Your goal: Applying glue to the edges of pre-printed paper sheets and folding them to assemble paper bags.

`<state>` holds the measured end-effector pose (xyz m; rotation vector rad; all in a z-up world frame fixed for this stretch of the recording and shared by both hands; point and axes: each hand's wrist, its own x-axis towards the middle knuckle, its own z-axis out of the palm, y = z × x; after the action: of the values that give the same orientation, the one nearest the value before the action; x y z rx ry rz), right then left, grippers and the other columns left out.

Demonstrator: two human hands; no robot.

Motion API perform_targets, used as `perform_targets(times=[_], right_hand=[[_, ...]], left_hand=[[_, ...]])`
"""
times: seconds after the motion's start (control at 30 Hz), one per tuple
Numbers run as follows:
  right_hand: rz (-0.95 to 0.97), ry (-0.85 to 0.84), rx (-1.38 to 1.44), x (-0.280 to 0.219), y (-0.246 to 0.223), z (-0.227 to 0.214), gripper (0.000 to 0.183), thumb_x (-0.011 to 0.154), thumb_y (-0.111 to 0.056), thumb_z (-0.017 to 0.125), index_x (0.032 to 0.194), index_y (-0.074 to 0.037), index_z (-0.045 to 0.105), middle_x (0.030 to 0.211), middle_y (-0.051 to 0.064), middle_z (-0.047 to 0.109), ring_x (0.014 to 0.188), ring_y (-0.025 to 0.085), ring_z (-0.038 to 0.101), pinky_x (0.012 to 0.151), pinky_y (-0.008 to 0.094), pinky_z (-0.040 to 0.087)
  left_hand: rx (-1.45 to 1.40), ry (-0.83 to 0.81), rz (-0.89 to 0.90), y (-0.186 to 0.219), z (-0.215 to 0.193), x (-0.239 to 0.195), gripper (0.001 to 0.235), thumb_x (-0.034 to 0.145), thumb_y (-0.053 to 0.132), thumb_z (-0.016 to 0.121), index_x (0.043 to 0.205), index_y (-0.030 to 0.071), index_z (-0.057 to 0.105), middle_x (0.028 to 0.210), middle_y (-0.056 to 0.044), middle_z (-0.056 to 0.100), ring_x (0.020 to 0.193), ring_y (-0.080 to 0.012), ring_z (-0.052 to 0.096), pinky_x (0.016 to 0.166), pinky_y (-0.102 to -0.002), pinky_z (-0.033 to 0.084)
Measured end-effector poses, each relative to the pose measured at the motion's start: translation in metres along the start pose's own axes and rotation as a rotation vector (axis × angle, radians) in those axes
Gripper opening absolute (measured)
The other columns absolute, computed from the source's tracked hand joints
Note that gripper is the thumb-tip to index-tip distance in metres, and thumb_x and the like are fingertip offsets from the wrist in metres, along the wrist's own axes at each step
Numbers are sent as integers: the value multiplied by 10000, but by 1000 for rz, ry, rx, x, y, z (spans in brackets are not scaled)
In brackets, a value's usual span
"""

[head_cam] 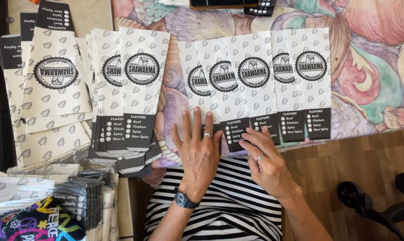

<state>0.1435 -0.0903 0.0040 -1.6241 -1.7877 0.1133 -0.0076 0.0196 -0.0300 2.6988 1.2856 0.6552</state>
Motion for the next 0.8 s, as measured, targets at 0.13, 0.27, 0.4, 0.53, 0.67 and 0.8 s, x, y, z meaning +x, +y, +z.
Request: perform_targets(times=[0.13, 0.27, 0.4, 0.53, 0.67, 0.8], right_hand=[[-9, -7, -11, 2, 1, 0, 321, 925, 194, 529, 1218, 105, 626, 1281, 238, 629, 1301, 402, 583, 1244, 582, 363], [-5, 13, -11, 2, -3, 0, 297, 939, 184, 535, 1207, 99, 631, 1267, 231, 635, 1279, 397, 598, 1237, 594, 370], [-4, 86, 60, 3, -8, 6, 336, 933, 184, 555, 1243, 81, 633, 1290, 233, 631, 1270, 389, 618, 1240, 580, 397], [-114, 49, 102, 18, -17, 16, 268, 886, 38, 758, 1132, 105, 673, 1197, 231, 678, 1201, 376, 647, 1202, 581, 406], [-167, 9, 56, 23, -14, 24, 220, 862, -21, 818, 1024, 69, 700, 1116, 165, 705, 1138, 330, 684, 1179, 624, 385], [-192, 2, 76, 26, -13, 20, 191, 881, -3, 789, 1035, 75, 707, 1116, 189, 705, 1128, 347, 689, 1166, 623, 403]], left_hand=[[-2, 60, -62, 16, -4, 8, 502, 1066, 353, 592, 1487, 106, 476, 1574, -207, 446, 1486, -443, 357, 1204, -620, 266], [-53, 88, -101, 15, -7, 8, 422, 1051, 302, 596, 1419, 102, 546, 1525, -217, 504, 1438, -426, 446, 1149, -605, 346], [-370, 128, -49, -11, -15, -13, 414, 1028, 241, 651, 1392, 89, 525, 1486, -207, 527, 1442, -388, 446, 1200, -541, 369], [-659, 68, 172, -35, -34, -25, 283, 916, 115, 785, 1164, 25, 682, 1367, -139, 628, 1356, -328, 547, 1173, -540, 415], [-683, 34, 272, -33, -46, -23, 178, 934, 19, 742, 1096, -39, 698, 1250, -161, 693, 1288, -341, 613, 1151, -528, 419], [-699, 56, 264, -33, -45, -23, 142, 919, 15, 762, 1046, -34, 721, 1235, -165, 703, 1270, -340, 629, 1138, -526, 426]])
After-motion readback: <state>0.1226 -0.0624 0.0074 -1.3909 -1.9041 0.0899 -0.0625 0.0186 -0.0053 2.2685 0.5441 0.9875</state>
